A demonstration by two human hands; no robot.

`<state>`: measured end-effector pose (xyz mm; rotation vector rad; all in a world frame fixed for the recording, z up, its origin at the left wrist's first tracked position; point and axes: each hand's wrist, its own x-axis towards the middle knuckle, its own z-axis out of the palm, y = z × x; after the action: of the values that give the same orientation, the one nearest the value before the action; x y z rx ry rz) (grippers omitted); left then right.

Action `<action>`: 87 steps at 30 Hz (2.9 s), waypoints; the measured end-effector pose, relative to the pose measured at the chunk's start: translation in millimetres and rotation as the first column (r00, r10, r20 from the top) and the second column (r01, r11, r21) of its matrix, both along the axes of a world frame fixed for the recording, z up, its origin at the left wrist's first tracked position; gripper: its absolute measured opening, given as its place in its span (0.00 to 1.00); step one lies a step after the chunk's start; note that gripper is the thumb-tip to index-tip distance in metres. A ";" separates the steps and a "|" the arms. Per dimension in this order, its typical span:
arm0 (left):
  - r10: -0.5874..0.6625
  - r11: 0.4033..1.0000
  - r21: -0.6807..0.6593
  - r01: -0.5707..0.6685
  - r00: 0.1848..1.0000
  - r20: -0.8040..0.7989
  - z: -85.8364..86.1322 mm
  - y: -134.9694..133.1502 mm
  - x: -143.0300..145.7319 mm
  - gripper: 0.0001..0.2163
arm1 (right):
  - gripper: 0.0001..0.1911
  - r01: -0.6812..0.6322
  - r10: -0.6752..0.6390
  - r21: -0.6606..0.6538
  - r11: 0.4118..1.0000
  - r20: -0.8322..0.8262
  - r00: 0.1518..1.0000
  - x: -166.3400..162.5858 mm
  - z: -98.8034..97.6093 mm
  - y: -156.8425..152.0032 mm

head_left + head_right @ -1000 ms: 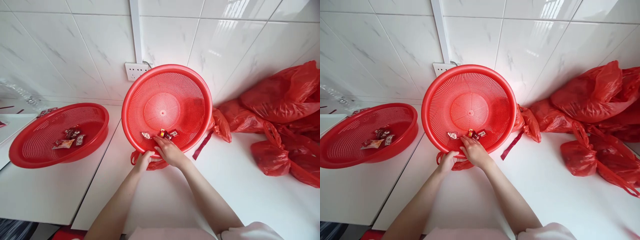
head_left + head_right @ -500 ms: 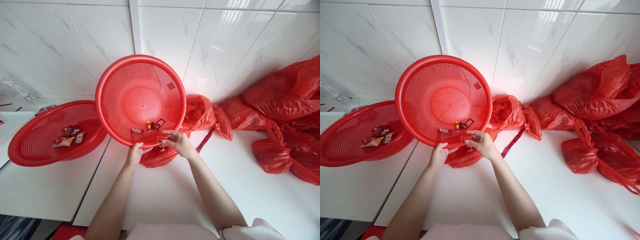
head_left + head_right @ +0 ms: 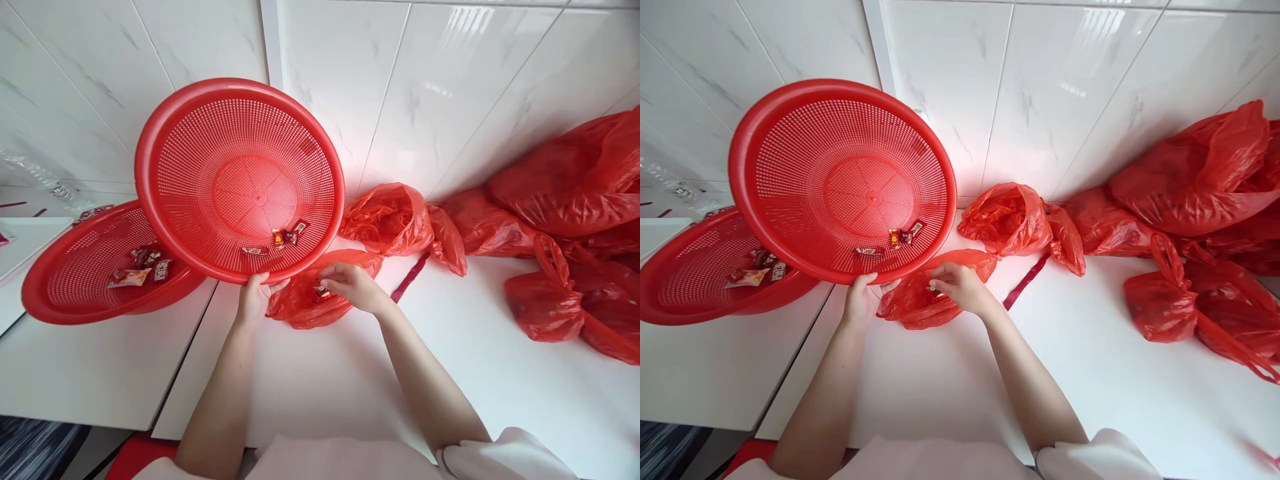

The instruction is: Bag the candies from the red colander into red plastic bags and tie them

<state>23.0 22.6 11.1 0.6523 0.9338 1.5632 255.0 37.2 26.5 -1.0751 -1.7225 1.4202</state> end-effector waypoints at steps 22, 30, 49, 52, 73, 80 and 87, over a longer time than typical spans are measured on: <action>-0.485 0.872 -0.087 0.481 0.874 -0.027 -24.6 -37.0 65.6 0.22 | 0.18 0.062 -0.225 0.490 0.870 0.282 0.933 -22.9 -2.1 -7.8; -0.473 0.878 -0.085 0.472 0.881 -0.002 -19.3 -30.1 54.7 0.24 | 0.14 0.224 -0.212 0.036 0.974 -0.203 0.956 -15.9 -4.1 3.3; 0.132 0.983 0.144 -0.117 0.986 -0.102 4.0 0.3 -9.4 0.25 | 0.13 0.291 -0.286 0.410 0.864 -0.075 0.955 20.4 36.4 -4.7; 0.143 0.979 0.159 -0.130 0.987 -0.073 9.5 -1.1 -8.6 0.26 | 0.16 0.116 -0.230 0.559 0.821 0.138 0.963 17.9 34.9 -9.3; -0.433 0.900 -0.073 0.429 0.900 -0.043 -10.1 -35.5 58.1 0.19 | 0.19 -0.130 -0.378 0.694 0.709 0.529 0.760 -5.7 6.5 -6.1; -0.267 0.962 -0.064 0.264 0.963 -0.028 -5.5 -22.3 38.1 0.19 | 0.19 -0.243 -0.079 0.621 0.745 0.444 0.893 -7.7 21.9 -14.6; -0.071 0.997 -0.022 0.071 0.997 -0.039 0.0 -9.7 14.9 0.15 | 0.12 0.239 -0.200 0.078 0.968 -0.333 0.921 -7.3 21.4 -8.4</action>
<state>37.9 12.9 11.2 0.6970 0.9458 1.4804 247.7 28.7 47.9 -0.8845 -1.3851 1.2572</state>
